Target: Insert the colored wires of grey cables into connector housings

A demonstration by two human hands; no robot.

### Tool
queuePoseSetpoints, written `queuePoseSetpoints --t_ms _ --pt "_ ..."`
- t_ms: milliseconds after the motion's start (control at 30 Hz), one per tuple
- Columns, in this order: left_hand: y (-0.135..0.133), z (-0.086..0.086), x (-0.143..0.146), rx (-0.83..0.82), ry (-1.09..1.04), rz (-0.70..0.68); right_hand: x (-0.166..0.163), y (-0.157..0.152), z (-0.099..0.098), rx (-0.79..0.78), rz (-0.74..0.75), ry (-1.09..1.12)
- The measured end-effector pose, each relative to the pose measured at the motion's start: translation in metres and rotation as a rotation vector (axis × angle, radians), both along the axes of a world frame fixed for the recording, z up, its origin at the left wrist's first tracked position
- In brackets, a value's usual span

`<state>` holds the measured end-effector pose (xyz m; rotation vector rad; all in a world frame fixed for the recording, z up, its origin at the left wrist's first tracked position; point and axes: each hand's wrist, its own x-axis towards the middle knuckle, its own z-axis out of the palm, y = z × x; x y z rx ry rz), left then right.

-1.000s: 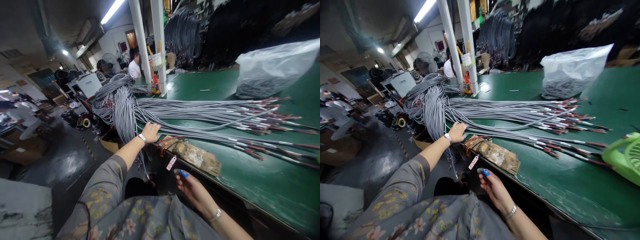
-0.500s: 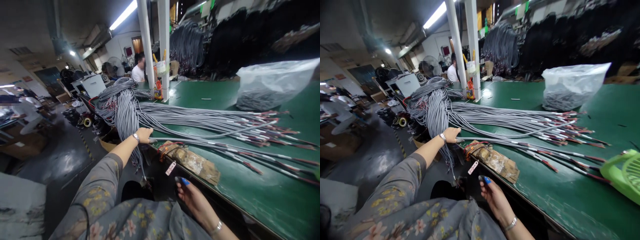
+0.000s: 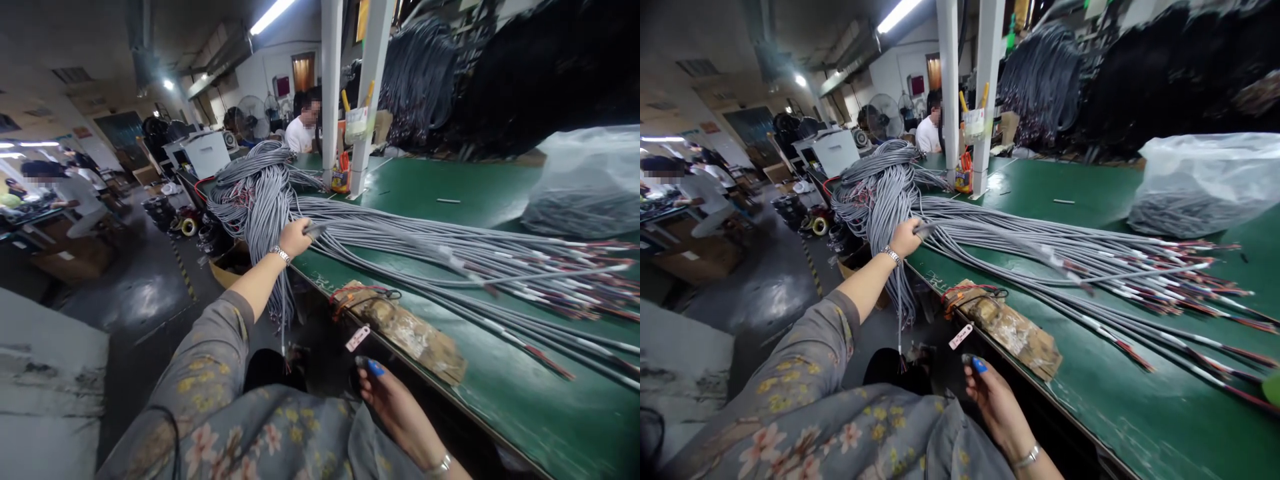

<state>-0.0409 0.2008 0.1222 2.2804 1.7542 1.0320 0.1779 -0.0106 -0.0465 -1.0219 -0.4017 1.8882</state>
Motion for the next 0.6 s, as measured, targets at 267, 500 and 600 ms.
queuePoseSetpoints --t_ms 267,500,600 --pt "0.005 0.037 -0.029 0.303 -1.17 0.126 0.003 0.001 0.001 0.017 0.003 -0.057" --pt "-0.055 0.08 -0.073 0.546 -1.26 0.074 -0.004 0.001 0.007 -0.025 0.048 -0.048" --pt "-0.091 0.082 -0.08 0.524 -1.371 0.004 -0.005 0.001 0.006 -0.059 0.076 -0.044"
